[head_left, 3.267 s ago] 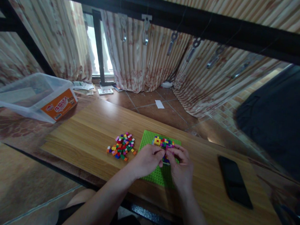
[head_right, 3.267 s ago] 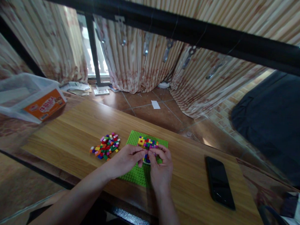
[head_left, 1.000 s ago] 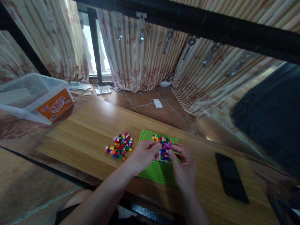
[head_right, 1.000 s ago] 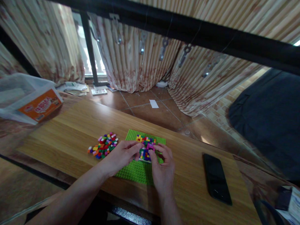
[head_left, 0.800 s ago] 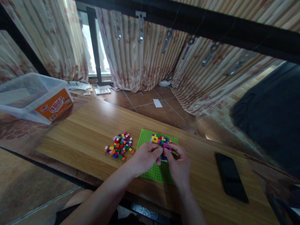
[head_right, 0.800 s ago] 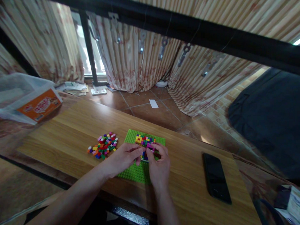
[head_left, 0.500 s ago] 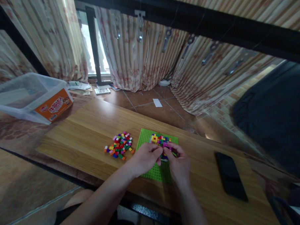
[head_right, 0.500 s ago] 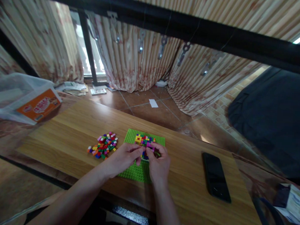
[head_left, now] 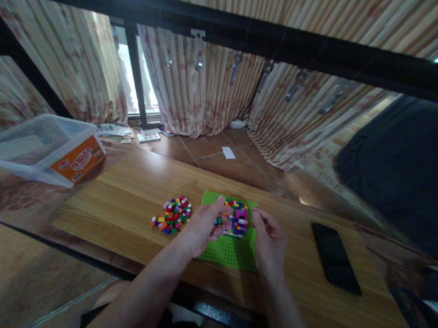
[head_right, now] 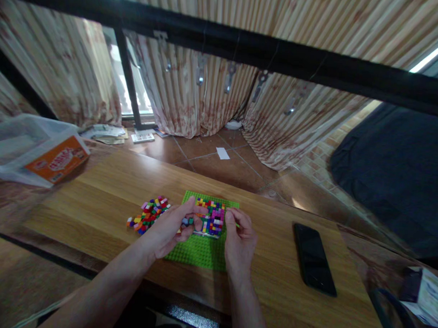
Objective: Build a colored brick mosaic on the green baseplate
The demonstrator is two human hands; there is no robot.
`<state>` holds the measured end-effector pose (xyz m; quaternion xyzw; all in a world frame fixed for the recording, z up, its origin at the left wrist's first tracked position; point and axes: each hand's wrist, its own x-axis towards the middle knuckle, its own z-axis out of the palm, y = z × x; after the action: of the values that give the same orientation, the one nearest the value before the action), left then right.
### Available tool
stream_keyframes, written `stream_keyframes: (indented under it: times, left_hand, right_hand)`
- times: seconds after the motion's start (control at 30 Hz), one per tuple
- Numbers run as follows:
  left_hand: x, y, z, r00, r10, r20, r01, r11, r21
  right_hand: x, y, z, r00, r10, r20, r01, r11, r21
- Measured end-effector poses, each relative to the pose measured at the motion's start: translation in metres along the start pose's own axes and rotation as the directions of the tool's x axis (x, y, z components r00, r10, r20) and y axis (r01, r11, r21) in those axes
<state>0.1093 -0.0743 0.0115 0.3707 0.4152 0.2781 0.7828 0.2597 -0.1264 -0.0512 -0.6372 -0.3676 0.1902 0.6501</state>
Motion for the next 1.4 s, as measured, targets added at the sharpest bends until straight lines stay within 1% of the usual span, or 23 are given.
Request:
stream_keyframes:
  times: [0.03,0.1,0.17,0.2,0.3,0.4,0.47,0.5,0.6,0.77,0.83,0.87,0.93,1.03,1.1,1.17,1.23,1.3,1.4]
  left_hand:
    - [0.0,0.0,0.001,1.0,-0.016,0.02,0.017,0.999,-0.028]
    - [0.0,0.0,0.003,0.997,-0.039,0.062,0.043,0.997,-0.062]
    - [0.0,-0.003,0.005,0.994,-0.046,0.098,0.053,0.996,-0.071]
    - [0.0,-0.004,0.006,0.993,-0.04,0.111,0.048,0.996,-0.07]
    - [0.001,-0.008,0.007,0.994,0.006,0.109,-0.001,0.999,-0.05]
    - [0.002,-0.012,0.007,0.996,0.057,0.073,-0.06,0.997,0.04]
    - [0.004,-0.015,0.006,0.993,0.09,0.074,-0.097,0.989,0.109]
    - [0.004,-0.016,0.006,0.991,0.107,0.08,-0.117,0.985,0.129]
    - [0.006,-0.016,0.005,0.985,0.138,0.101,-0.152,0.977,0.152]
    - [0.006,-0.016,0.005,0.983,0.135,0.121,-0.153,0.976,0.152]
    - [0.005,-0.015,0.006,0.983,0.137,0.124,-0.152,0.981,0.123]
    - [0.004,-0.014,0.006,0.983,0.142,0.117,-0.155,0.982,0.111]
    - [0.003,-0.011,0.006,0.985,0.148,0.09,-0.158,0.982,0.108]
    - [0.002,-0.007,0.003,0.987,0.159,0.024,-0.161,0.974,0.158]
    - [0.003,-0.005,-0.001,0.981,0.192,-0.004,-0.186,0.958,0.218]
    - [0.006,-0.005,-0.005,0.972,0.234,-0.011,-0.222,0.934,0.28]
    - [0.009,-0.007,-0.008,0.965,0.261,-0.007,-0.245,0.914,0.322]
    - [0.012,-0.01,-0.011,0.962,0.274,-0.004,-0.256,0.901,0.351]
    - [0.016,-0.014,-0.013,0.955,0.296,0.011,-0.276,0.876,0.397]
  right_hand:
    - [0.0,-0.003,-0.001,1.0,-0.019,-0.012,0.019,1.0,0.005]
    - [-0.001,-0.012,-0.001,0.999,-0.047,0.016,0.047,0.999,0.02]
    - [-0.006,-0.02,-0.001,0.988,-0.113,0.108,0.114,0.993,0.002]
    - [-0.008,-0.024,-0.001,0.974,-0.152,0.168,0.157,0.987,-0.017]
    - [-0.016,-0.033,0.0,0.904,-0.249,0.347,0.295,0.951,-0.087]
    - [-0.02,-0.035,0.0,0.835,-0.287,0.469,0.386,0.914,-0.127]
    - [-0.02,-0.034,-0.001,0.811,-0.301,0.502,0.417,0.899,-0.135]
    - [-0.02,-0.033,-0.001,0.807,-0.306,0.506,0.425,0.895,-0.136]
    - [-0.018,-0.031,-0.002,0.8,-0.309,0.513,0.429,0.894,-0.131]
    - [-0.017,-0.034,-0.002,0.793,-0.288,0.536,0.422,0.895,-0.144]
    - [-0.018,-0.034,-0.002,0.8,-0.277,0.532,0.414,0.897,-0.155]
    - [-0.018,-0.034,-0.003,0.811,-0.273,0.517,0.401,0.903,-0.154]
    - [-0.018,-0.034,-0.004,0.858,-0.257,0.445,0.349,0.927,-0.137]
    - [-0.014,-0.031,-0.007,0.956,-0.171,0.236,0.195,0.977,-0.084]
    - [-0.009,-0.03,-0.009,0.991,-0.087,0.098,0.091,0.995,-0.029]
    - [-0.003,-0.028,-0.01,1.0,-0.022,0.004,0.022,0.999,0.035]
    - [0.002,-0.026,-0.011,0.999,0.004,-0.039,-0.001,0.998,0.069]
    - [0.004,-0.024,-0.011,0.999,0.008,-0.033,-0.006,0.998,0.055]
    - [0.005,-0.022,-0.009,0.999,-0.022,0.028,0.022,1.0,0.003]
